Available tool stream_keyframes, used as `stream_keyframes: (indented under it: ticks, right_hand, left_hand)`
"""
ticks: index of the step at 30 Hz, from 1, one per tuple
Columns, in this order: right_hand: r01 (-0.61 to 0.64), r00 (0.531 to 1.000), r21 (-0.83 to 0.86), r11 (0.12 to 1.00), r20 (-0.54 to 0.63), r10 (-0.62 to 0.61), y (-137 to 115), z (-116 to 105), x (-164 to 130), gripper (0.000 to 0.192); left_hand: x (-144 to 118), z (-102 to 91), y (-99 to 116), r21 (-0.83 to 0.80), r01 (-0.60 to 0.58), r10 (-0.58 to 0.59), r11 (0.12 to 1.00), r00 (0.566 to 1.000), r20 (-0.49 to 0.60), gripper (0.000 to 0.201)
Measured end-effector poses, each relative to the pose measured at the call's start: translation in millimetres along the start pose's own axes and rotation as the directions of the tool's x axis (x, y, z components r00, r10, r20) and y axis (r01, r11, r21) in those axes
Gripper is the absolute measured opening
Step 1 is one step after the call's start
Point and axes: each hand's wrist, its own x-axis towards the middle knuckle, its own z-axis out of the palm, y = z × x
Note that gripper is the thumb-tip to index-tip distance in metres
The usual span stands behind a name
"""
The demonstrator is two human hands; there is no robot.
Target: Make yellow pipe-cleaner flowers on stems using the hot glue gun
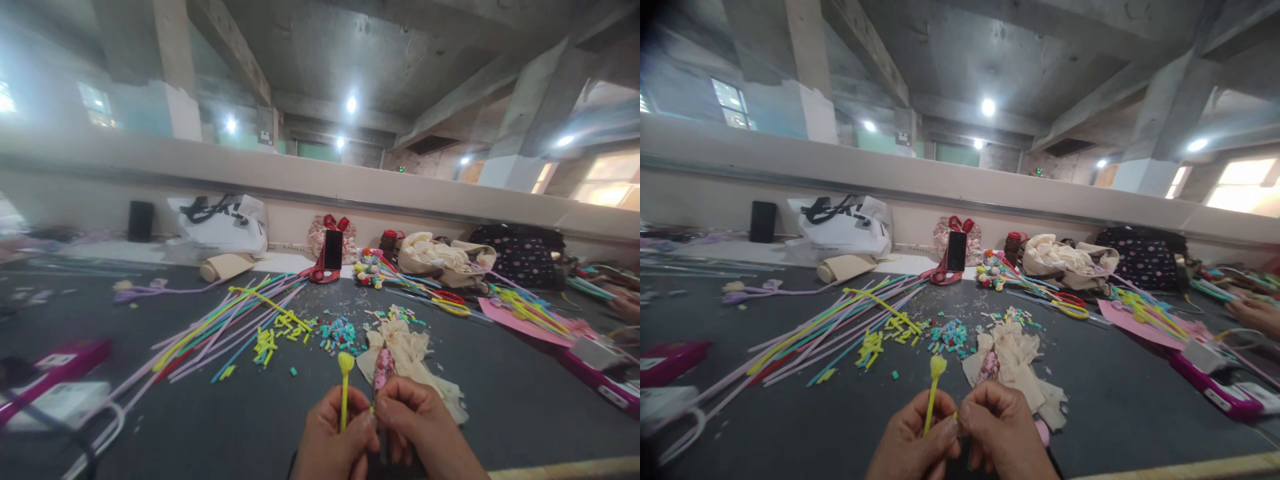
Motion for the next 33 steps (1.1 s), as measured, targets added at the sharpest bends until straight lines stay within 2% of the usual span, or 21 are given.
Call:
stream_keyframes:
  ticks: [5,7,9,13,15,17,20,21,24,27,33]
  right_hand:
    - [-0.048,0.998,-0.051,0.998,0.031,0.05,3.0,-3.9,1.9,0.029]
    - [-0.065,0.997,-0.073,0.995,0.044,0.068,5.4,-6.1,2.6,0.027]
    - [-0.061,0.996,-0.083,0.995,0.061,0.066,7.5,-9.0,2.9,0.028]
    - [0.053,0.997,-0.035,0.998,0.049,-0.051,7.4,-16.0,-0.4,0.024]
    - [0.153,0.987,-0.071,0.986,0.058,-0.149,3.9,-18.6,-4.0,0.021]
    - [0.335,0.942,-0.193,0.922,0.1,-0.321,-1.8,-20.2,-7.9,0.013]
    - [0.596,0.8,-0.376,0.709,0.203,-0.565,-11.3,-21.5,-12.8,0.01]
    - [0.635,0.766,-0.413,0.653,0.232,-0.599,-13.6,-22.0,-13.9,0.01]
    - [0.695,0.705,-0.469,0.544,0.298,-0.644,-15.2,-24.3,-15.4,0.007]
    - [0.731,0.664,-0.496,0.469,0.358,-0.656,-10.6,-26.0,-14.8,0.009]
    - [0.718,0.669,-0.537,0.442,0.358,-0.651,-8.4,-24.4,-13.7,0.011]
  left_hand:
    - [0.1,-0.3,-0.3,0.018,-0.001,0.001,1.0,1.0,-0.006,0.034]
    - [-0.1,-1.2,2.3,0.031,0.027,-0.027,0.999,0.999,0.019,0.028]
    - [-0.8,-3.0,5.8,-0.027,0.078,-0.076,0.997,0.994,0.073,0.024]
    - [-2.3,-6.9,11.1,-0.24,0.211,-0.159,0.948,0.962,0.221,0.017]
    - [-2.6,-7.1,11.3,-0.285,0.255,-0.174,0.924,0.944,0.28,0.013]
    - [-2.5,-6.1,9.6,-0.309,0.27,-0.174,0.912,0.936,0.307,0.009]
    - [-2.0,-4.7,3.7,-0.346,0.26,-0.158,0.902,0.942,0.298,0.007]
    - [-1.8,-4.8,1.4,-0.347,0.263,-0.158,0.9,0.94,0.302,0.007]
    - [-1.2,-6.9,-4.2,-0.323,0.285,-0.169,0.903,0.924,0.343,0.009]
    - [-0.7,-9.0,-5.9,-0.294,0.29,-0.176,0.91,0.916,0.359,0.01]
    - [-2.1,-8.5,-3.4,-0.243,0.263,-0.166,0.934,0.919,0.358,0.015]
